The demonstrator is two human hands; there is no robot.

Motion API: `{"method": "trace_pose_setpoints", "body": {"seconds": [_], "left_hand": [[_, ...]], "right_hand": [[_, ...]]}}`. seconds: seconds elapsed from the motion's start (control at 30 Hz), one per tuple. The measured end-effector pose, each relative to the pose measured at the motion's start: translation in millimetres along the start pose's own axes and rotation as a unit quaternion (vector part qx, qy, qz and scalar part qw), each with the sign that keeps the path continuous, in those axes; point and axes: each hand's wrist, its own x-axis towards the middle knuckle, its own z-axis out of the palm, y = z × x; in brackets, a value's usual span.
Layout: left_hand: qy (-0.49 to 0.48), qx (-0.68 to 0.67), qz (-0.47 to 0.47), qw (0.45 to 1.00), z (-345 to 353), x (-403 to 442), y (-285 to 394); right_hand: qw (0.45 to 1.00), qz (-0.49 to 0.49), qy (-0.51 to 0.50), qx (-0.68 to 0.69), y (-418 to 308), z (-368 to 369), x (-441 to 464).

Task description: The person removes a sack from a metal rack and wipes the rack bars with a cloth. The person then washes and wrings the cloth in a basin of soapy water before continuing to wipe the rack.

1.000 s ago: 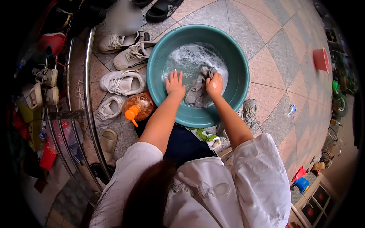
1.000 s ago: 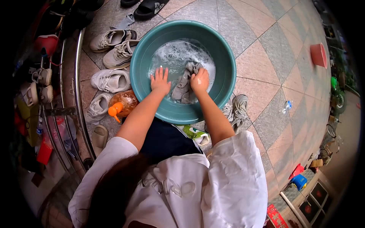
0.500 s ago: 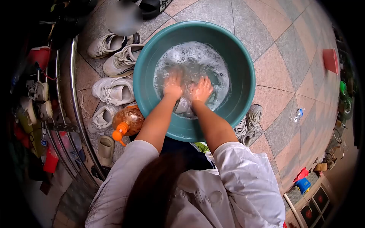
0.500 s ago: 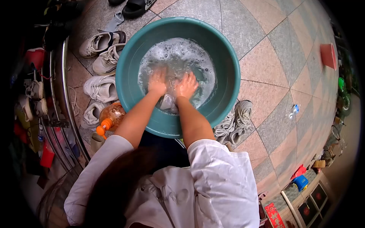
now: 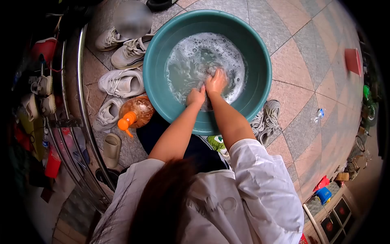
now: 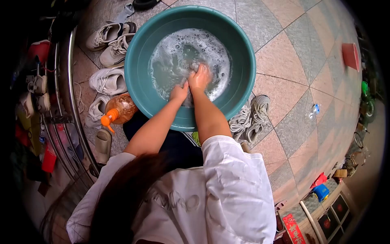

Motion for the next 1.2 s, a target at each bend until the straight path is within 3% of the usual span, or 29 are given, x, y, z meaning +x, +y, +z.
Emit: {"method": "trace_pose_setpoints", "body": {"seconds": [0.13, 0.17, 0.23, 0.33, 0.37, 0.4, 0.43, 0.5, 0.57, 0.6, 0.63, 0.7, 0.73, 0.87, 0.97, 1.07, 1.13, 1.2], "left_hand": [[0.021, 0.037, 0.069, 0.997, -4, -15, 0], [0.033, 0.013, 0.069, 0.997, -10, -12, 3], [0.042, -0.035, 0.060, 0.997, -12, -9, -2], [0.029, -0.171, 0.035, 0.984, -12, 8, 0], [0.023, -0.225, 0.020, 0.974, -10, 14, -2], [-0.049, -0.417, 0.058, 0.906, 3, 22, -7], [-0.064, -0.462, 0.046, 0.883, 3, 21, -4], [-0.095, -0.550, 0.023, 0.830, 3, 15, 1], [-0.120, -0.524, 0.074, 0.840, -12, 2, 3], [-0.128, -0.525, 0.117, 0.833, -11, 3, 2], [-0.137, -0.523, 0.159, 0.826, -11, 3, 0], [-0.076, -0.426, 0.167, 0.886, -3, 21, -9], [-0.046, -0.374, 0.171, 0.910, 5, 33, -15], [0.037, -0.466, 0.097, 0.879, 3, 41, -21], [0.011, -0.371, -0.085, 0.925, -31, 24, -3], [0.149, -0.119, 0.120, 0.974, -54, 2, -3], [0.163, -0.036, 0.178, 0.970, -85, -18, -7], [0.205, 0.057, 0.252, 0.944, -98, -35, -13]], "right_hand": [[0.988, 0.092, -0.060, 0.111, -6, -19, 16], [0.972, 0.142, -0.025, 0.184, -8, -25, 22], [0.962, 0.123, -0.047, 0.241, 3, -30, 28], [0.889, 0.221, -0.223, 0.335, -6, -66, 27], [0.878, 0.235, -0.210, 0.361, -18, -79, 20], [0.865, 0.248, -0.196, 0.390, -36, -91, 8], [0.850, 0.261, -0.180, 0.420, -47, -95, 0], [0.873, 0.242, -0.117, 0.407, -41, -75, -12], [0.907, 0.221, -0.031, 0.358, -36, -60, -19], [0.882, 0.212, -0.046, 0.417, -45, -72, -19], [0.894, 0.192, -0.057, 0.401, -45, -71, -19], [0.914, 0.154, -0.073, 0.367, -46, -71, -22], [0.923, 0.140, -0.026, 0.358, -54, -69, -27], [0.921, 0.143, -0.071, 0.356, -77, -81, -44], [0.958, 0.006, -0.013, 0.288, -76, -79, -43], [0.972, -0.088, -0.043, 0.213, -64, -79, -30], [0.975, -0.141, -0.097, 0.143, -53, -65, -31], [0.960, -0.243, -0.141, -0.010, -50, -58, -42]]}}
